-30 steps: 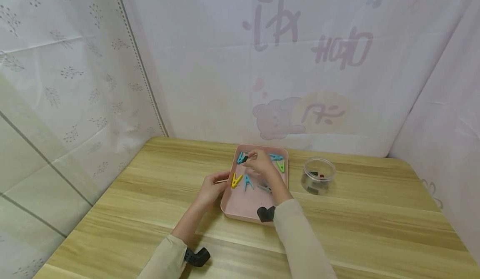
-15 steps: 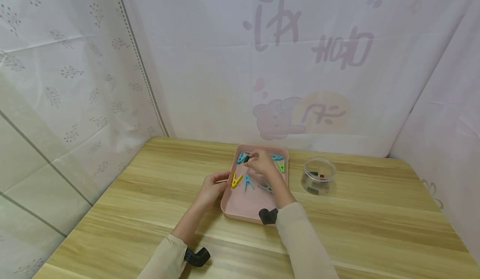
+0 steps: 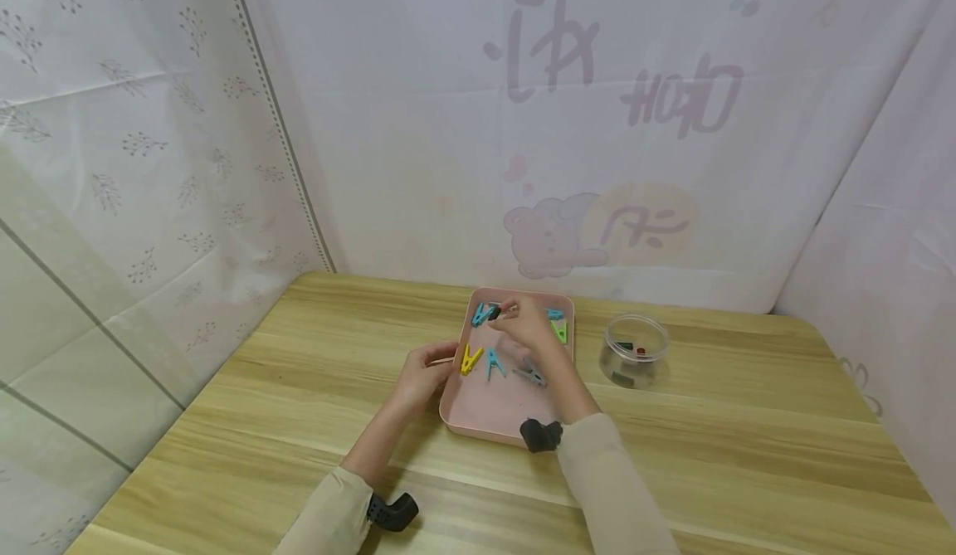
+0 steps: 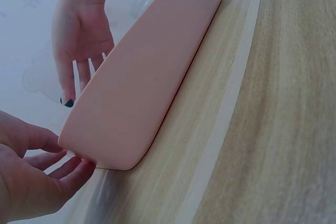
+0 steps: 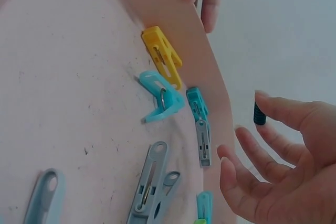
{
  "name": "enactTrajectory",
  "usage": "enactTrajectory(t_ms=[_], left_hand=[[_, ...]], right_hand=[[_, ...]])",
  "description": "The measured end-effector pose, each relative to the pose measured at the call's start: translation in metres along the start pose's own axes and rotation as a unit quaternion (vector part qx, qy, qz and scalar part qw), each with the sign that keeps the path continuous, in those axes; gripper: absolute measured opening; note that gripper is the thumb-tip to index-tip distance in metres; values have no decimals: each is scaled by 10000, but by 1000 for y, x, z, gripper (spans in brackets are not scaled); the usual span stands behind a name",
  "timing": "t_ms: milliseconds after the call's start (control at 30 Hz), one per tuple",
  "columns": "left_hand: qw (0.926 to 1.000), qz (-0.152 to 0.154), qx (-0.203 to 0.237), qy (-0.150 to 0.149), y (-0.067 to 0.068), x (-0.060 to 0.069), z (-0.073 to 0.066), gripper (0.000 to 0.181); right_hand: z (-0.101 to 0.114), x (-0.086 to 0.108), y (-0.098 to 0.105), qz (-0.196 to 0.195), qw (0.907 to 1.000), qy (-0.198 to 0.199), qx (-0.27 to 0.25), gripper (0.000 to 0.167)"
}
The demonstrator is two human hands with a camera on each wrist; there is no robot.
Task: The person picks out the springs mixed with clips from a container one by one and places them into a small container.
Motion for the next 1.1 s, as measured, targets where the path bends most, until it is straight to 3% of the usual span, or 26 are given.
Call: enactTrajectory(t_ms=[333,1100], left_hand=[[10000,44,-39,8,1,-4,3,42],[10000,-21,-40,42,1,-4,3,42]], right_hand=[[-5,6,5,-111,9996,146,235,48],[-10,23,13,-425,9979,469,125,50]])
Point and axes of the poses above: each hand's wrist, its own x-axis away from the middle knuckle, its own y-axis out of the back of the hand, z = x × y, the point moved 1 cm from there along -x, towards the middle knuckle, and after that the axes turned 13 degrees about z, right-handed, at the moved point
